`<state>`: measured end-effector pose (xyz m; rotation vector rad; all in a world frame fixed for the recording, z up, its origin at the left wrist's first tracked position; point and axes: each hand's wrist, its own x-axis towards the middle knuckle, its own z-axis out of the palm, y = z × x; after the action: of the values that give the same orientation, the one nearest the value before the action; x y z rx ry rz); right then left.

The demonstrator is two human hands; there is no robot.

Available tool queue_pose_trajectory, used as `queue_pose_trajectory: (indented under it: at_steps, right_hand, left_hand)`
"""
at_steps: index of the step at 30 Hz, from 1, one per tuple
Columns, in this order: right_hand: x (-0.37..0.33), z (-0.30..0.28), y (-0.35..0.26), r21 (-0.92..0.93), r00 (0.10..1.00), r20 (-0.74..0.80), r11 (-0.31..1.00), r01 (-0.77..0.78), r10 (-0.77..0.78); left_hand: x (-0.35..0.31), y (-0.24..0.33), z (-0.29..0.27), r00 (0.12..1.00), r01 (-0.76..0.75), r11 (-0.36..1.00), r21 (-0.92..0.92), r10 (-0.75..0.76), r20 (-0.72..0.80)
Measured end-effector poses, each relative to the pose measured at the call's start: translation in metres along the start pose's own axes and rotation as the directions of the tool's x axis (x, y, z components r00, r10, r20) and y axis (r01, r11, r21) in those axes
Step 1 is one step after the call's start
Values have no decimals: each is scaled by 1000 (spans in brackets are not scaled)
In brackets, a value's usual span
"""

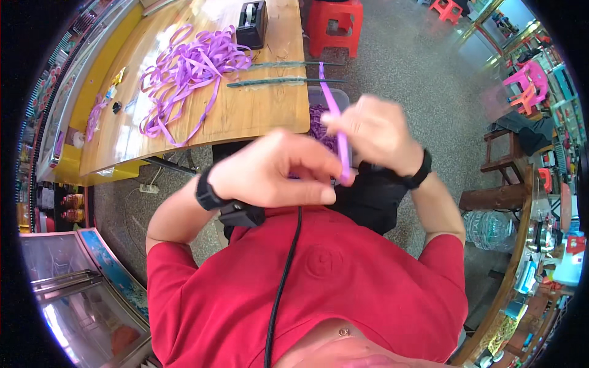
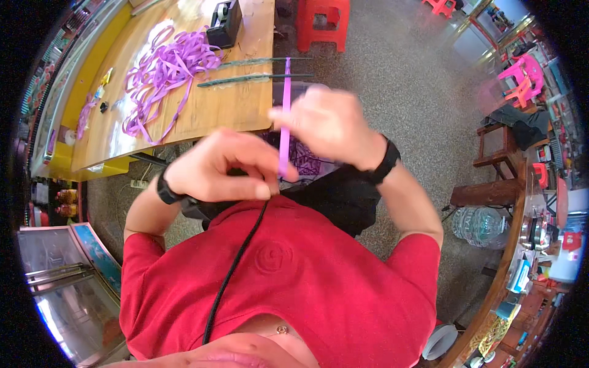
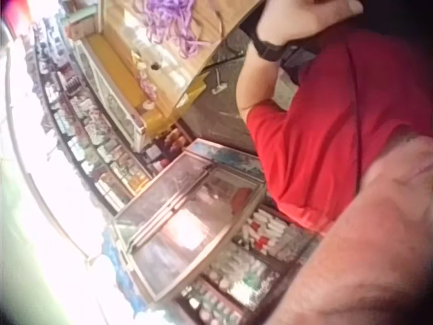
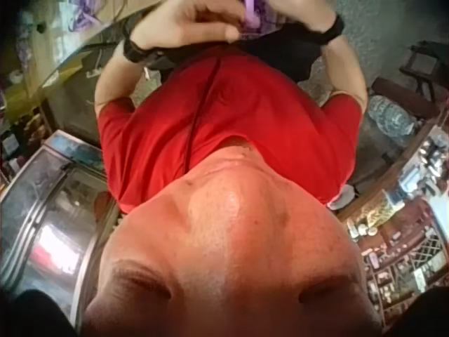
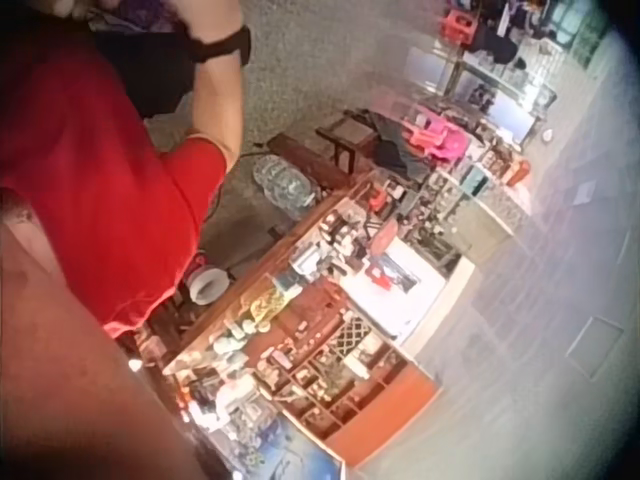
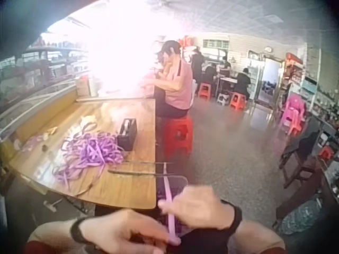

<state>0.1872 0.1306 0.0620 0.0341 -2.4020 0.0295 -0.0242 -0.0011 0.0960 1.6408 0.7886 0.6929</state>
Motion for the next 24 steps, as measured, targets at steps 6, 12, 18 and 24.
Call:
queue_pose_trajectory:
  at_steps: [6,12,18,24]
  right_hand:
    - [71,2,126,-17,950,-252,980,-196,186]
    - [55,76,236,-59,921,-123,924,-377,368]
    - [28,122,248,135,826,2,818,-559,564]
    - [-29,161,258,149,724,236,712,-686,648]
  left_hand:
    - [52,28,-71,779,-244,968,51,227,-585]
    - [97,-23,-133,773,104,800,591,309,-554]
    - [118,-60,-154,856,176,716,675,228,-465]
    - [153,-118,-162,945,62,620,782,215,-246]
